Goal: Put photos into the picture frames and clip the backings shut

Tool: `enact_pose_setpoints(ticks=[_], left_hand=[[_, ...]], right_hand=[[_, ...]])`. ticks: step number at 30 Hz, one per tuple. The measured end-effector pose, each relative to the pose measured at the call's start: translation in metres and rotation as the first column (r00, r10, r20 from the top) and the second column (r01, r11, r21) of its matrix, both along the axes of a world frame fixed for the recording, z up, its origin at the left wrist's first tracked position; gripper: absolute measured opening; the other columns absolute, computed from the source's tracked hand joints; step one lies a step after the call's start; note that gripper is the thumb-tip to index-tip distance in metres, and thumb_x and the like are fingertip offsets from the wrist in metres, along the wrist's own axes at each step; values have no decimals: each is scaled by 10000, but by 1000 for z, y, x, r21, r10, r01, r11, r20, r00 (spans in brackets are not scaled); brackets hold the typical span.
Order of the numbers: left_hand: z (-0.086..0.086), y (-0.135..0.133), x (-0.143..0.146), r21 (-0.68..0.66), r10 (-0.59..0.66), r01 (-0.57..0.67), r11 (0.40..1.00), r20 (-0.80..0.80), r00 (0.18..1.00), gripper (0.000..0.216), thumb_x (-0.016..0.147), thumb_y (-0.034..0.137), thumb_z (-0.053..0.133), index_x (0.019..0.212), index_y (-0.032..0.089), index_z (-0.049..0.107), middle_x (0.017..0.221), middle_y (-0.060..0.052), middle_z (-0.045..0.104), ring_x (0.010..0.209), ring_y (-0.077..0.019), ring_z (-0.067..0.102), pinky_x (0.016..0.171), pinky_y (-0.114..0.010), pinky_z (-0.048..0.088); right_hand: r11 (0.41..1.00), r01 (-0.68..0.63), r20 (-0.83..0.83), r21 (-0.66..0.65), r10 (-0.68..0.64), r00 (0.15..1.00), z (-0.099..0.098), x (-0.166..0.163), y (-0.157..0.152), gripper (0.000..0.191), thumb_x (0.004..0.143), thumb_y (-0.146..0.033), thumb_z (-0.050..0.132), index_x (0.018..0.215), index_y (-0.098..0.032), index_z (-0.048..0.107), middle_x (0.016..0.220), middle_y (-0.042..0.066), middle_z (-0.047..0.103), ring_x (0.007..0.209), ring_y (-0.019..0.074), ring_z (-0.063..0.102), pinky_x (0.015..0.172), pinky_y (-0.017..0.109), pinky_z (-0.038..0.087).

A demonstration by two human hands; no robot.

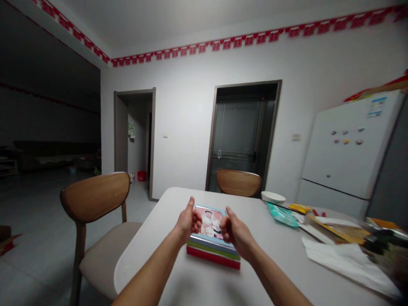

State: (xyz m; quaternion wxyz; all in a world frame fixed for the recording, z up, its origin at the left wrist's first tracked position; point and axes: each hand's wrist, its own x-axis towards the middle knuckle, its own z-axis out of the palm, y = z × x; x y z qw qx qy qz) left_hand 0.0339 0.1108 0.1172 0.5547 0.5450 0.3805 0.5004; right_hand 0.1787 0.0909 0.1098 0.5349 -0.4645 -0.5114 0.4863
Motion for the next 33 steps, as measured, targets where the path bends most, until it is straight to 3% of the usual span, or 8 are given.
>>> enact_pose_setpoints(ticks=[4, 7, 10, 12, 15, 21, 26, 33], left_hand=[[48, 4, 16, 17, -70, 72, 997, -87, 994, 685, 626, 775, 80, 405, 194, 367, 307, 64, 322, 266, -47, 220, 343, -195, 160], [57, 3, 30, 72, -43, 56, 996, -169, 985, 687, 669, 737, 53, 397, 195, 378, 316, 55, 336, 277, -62, 261, 352, -205, 212], [37, 2, 29, 161, 74, -33, 986, -256, 964, 615, 715, 679, 202, 454, 186, 461, 425, 13, 470, 411, -119, 453, 454, -239, 346], [11, 2, 19, 233, 193, -123, 965, -309, 931, 423, 680, 578, 455, 609, 172, 553, 668, -35, 594, 703, -190, 554, 641, -269, 395], [-38, 1, 0, 299, 345, -242, 923, -367, 864, 511, 567, 314, 671, 1025, 162, 500, 1162, -85, 480, 1127, -248, 353, 893, -285, 279], [-107, 4, 1, 275, 364, -258, 926, -469, 804, 760, 573, 146, 662, 1240, 154, 297, 1186, -79, 493, 1098, -219, 429, 894, -250, 314], [-111, 15, 15, 282, 389, -280, 918, -492, 779, 800, 602, 136, 640, 1277, 181, 213, 1220, -54, 470, 1117, -193, 416, 903, -231, 309], [-90, 30, 21, 259, 369, -267, 928, -548, 751, 731, 602, 162, 646, 1244, 183, 298, 1179, -54, 515, 1101, -209, 436, 914, -253, 302]], right_hand=[[998, -38, 23, 52, 37, 999, 47, -9, 7, 550, 684, -673, 227, 407, -198, 247, 344, -94, 213, 291, 28, 160, 318, 177, 143], [997, -19, 120, 71, 10, 993, 56, -17, 10, 546, 692, -673, 197, 414, -206, 249, 340, -93, 203, 297, 33, 146, 322, 186, 145], [991, 78, 260, 107, -103, 960, 41, -11, 14, 526, 696, -649, 241, 422, -207, 317, 348, -66, 290, 313, 57, 246, 346, 208, 215], [973, 172, 357, 151, -216, 909, 21, 3, 15, 463, 664, -607, 384, 461, -193, 416, 425, -18, 433, 414, 101, 411, 422, 233, 311], [935, 286, 476, 207, -352, 806, -17, 26, 12, 345, 572, -477, 579, 703, -159, 566, 779, 83, 607, 786, 209, 539, 654, 278, 384], [915, 384, 609, 125, -377, 699, -79, 33, 14, 460, 699, -441, 443, 1036, -136, 512, 993, 108, 606, 910, 224, 553, 747, 287, 395], [871, 488, 659, 60, -401, 636, -89, 33, 38, 484, 748, -446, 394, 1093, -117, 477, 1100, 136, 550, 1055, 248, 470, 818, 299, 373], [869, 492, 633, -61, -347, 692, -72, 50, 63, 286, 805, -319, 451, 1036, -156, 495, 1054, 57, 524, 891, 161, 527, 759, 367, 439]])
